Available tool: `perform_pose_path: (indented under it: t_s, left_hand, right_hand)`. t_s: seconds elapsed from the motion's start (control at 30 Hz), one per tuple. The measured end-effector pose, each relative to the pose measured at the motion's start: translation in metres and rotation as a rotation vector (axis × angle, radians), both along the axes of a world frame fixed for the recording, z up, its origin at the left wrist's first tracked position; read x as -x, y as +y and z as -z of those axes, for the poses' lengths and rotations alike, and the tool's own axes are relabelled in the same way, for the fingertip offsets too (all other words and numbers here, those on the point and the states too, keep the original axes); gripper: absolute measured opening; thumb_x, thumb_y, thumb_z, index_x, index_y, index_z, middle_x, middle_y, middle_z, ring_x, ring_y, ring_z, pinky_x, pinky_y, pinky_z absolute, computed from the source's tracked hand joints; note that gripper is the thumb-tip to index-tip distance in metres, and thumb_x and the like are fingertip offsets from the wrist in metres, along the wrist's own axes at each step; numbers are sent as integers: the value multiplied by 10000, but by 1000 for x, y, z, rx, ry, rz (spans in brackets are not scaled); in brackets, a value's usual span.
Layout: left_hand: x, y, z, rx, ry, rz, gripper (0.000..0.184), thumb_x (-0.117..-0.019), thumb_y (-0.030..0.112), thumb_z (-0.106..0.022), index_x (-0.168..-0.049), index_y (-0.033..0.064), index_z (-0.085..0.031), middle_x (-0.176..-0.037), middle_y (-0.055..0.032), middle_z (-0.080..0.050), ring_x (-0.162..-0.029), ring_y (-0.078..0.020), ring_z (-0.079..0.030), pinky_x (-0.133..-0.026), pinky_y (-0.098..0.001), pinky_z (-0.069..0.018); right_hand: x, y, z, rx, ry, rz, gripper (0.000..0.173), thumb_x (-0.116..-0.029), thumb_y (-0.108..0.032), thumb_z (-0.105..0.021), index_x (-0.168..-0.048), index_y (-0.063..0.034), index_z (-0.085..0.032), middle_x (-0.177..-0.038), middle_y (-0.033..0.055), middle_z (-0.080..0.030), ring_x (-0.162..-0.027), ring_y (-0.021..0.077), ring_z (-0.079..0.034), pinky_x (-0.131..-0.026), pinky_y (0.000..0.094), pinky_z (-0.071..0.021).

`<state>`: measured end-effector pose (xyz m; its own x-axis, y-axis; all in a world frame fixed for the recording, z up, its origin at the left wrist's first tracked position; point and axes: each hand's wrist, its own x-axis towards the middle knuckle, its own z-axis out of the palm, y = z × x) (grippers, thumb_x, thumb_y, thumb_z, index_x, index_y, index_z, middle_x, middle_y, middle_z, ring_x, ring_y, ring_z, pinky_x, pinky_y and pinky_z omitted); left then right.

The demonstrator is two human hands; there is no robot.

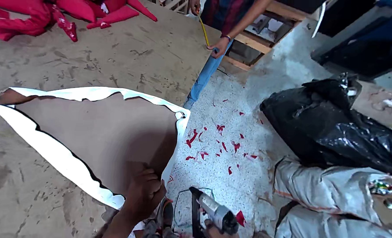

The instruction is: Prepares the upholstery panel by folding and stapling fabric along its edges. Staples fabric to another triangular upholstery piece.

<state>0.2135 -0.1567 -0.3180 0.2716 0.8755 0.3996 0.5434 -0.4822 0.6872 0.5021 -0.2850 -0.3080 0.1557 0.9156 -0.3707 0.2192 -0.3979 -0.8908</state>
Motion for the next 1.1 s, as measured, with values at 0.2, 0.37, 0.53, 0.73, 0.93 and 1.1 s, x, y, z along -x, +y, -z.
perform_pose_path:
  t_s: [0.2, 0.37, 0.53, 0.73, 0.93, 1.1]
  left_hand:
    - [0, 2, -10, 91, 10, 36, 467, -1000, 265, -574, -567, 116, -479, -586, -12, -522, -653, -169, -580, -756, -378, -506]
    - [6, 7, -10, 134, 39, 50, 464, -1004, 284, -546, -572, 123, -493, -619, -7, -572, -721, -168, -614, -818, -383, -497]
    - [8, 8, -14, 122, 10, 27, 472, -998, 269, -559, -560, 118, -467, -605, -14, -540, -699, -173, -595, -752, -387, -492]
    - [7, 4, -11, 102, 12, 0, 451, -1004, 254, -568, -583, 119, -480, -593, -3, -499, -647, -153, -555, -717, -364, -489]
    - [9, 7, -16, 119, 41, 11, 438, -1002, 258, -578, -595, 111, -506, -607, -4, -515, -668, -151, -561, -726, -356, -476]
    - [11, 9, -21, 174, 52, 37, 440, -1005, 277, -576, -599, 115, -525, -618, 7, -534, -689, -136, -568, -743, -353, -477]
  right_hand:
    - [-7, 155, -93, -404, -443, -758, 297, -898, -316, -712, -1152, -161, -704, -1038, -44, -742, -977, 43, -704, -881, 323, -618]
    - [26, 192, -98, -189, -659, -901, 279, -863, -363, -665, -1098, -214, -689, -934, -51, -720, -893, 68, -698, -803, 362, -595]
    - [24, 176, -99, -212, -622, -932, 243, -867, -378, -683, -1042, -210, -697, -918, -56, -721, -884, 62, -700, -793, 359, -602]
    - [29, 151, -88, -230, -600, -930, 297, -857, -338, -681, -1124, -206, -690, -975, -56, -726, -931, 57, -698, -834, 336, -597]
    - [35, 130, -86, -250, -528, -953, 340, -856, -308, -703, -1169, -175, -683, -1021, -30, -733, -963, 68, -700, -865, 324, -598]
    - [36, 119, -89, -213, -535, -952, 379, -858, -328, -694, -1201, -167, -677, -1040, -24, -732, -964, 79, -701, -868, 336, -598]
